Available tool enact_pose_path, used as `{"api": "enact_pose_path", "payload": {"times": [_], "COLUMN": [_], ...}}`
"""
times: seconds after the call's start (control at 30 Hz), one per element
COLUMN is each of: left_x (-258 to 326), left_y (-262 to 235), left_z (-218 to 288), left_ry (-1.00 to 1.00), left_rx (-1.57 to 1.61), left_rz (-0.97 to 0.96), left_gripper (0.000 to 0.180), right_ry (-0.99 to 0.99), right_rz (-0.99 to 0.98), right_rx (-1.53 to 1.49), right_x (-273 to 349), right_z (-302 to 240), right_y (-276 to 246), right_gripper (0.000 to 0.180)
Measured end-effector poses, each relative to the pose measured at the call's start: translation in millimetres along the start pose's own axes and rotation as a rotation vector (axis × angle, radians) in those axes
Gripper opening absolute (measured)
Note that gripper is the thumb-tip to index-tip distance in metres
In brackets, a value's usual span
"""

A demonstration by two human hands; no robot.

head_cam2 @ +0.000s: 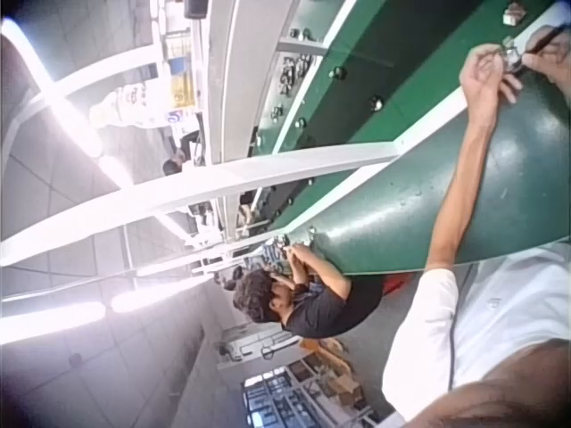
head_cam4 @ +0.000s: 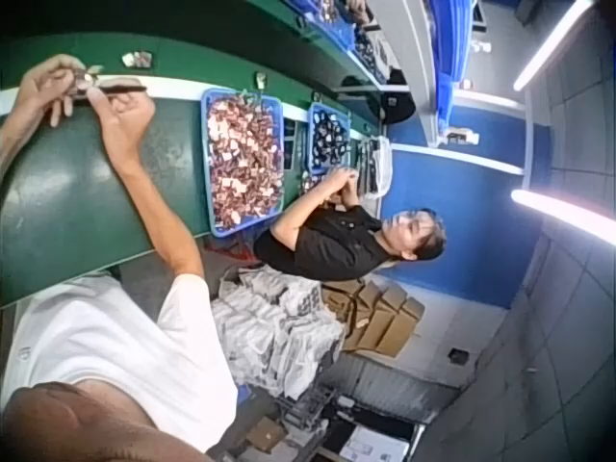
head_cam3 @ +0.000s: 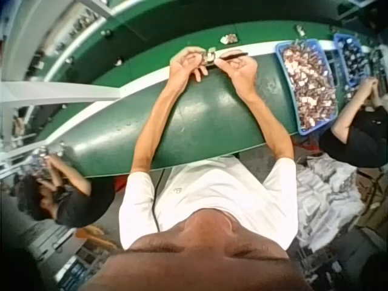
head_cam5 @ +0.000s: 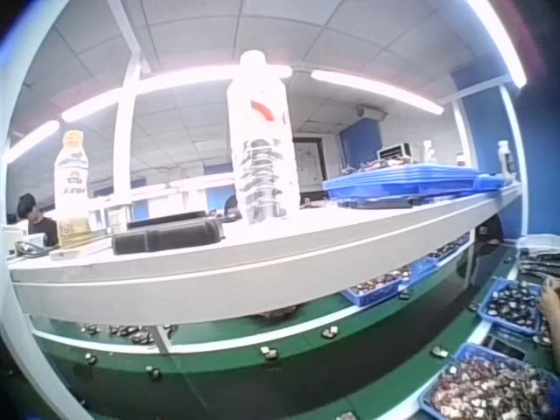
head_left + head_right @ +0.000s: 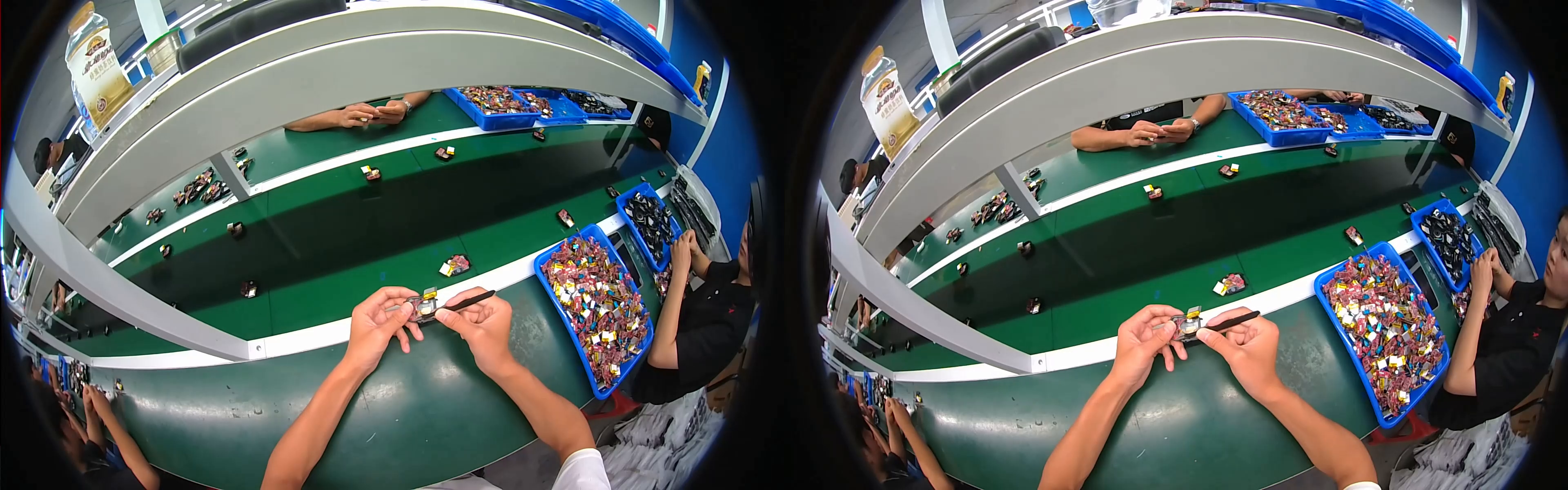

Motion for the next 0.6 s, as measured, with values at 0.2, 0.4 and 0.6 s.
{"api": "enact_pose_path", "payload": {"times": [0.2, 0.4, 0.6], "left_x": [0.2, 1.1, 0.8], "left_y": [0.5, 5.9, 13.1], "left_z": [-1.7, -4.9, -11.4], "left_ry": [0.015, 0.046, 0.038], "left_rx": [0.01, -0.01, -0.021], "left_rz": [-0.014, -0.051, -0.025], "left_gripper": [0.029, 0.032, 0.031], "right_ry": [-0.016, 0.13, -0.074], "right_rz": [0.041, 0.081, 0.052], "right_rx": [-0.037, -0.043, -0.025], "right_x": [0.9, 1.1, 2.2], "right_z": [-7.4, -4.8, -2.8], "right_y": [-2.3, -9.2, -16.5], "right_gripper": [0.019, 0.019, 0.02]}}
Point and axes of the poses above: each hand's wrist, its own x-axis away from the middle knuckle, its own y-axis out of the palm, z = x × y, the point moved 5 cm from there along -x, towards the middle knuckle, and after that the axes turned 3 degrees about -x, right-handed, at the moved point
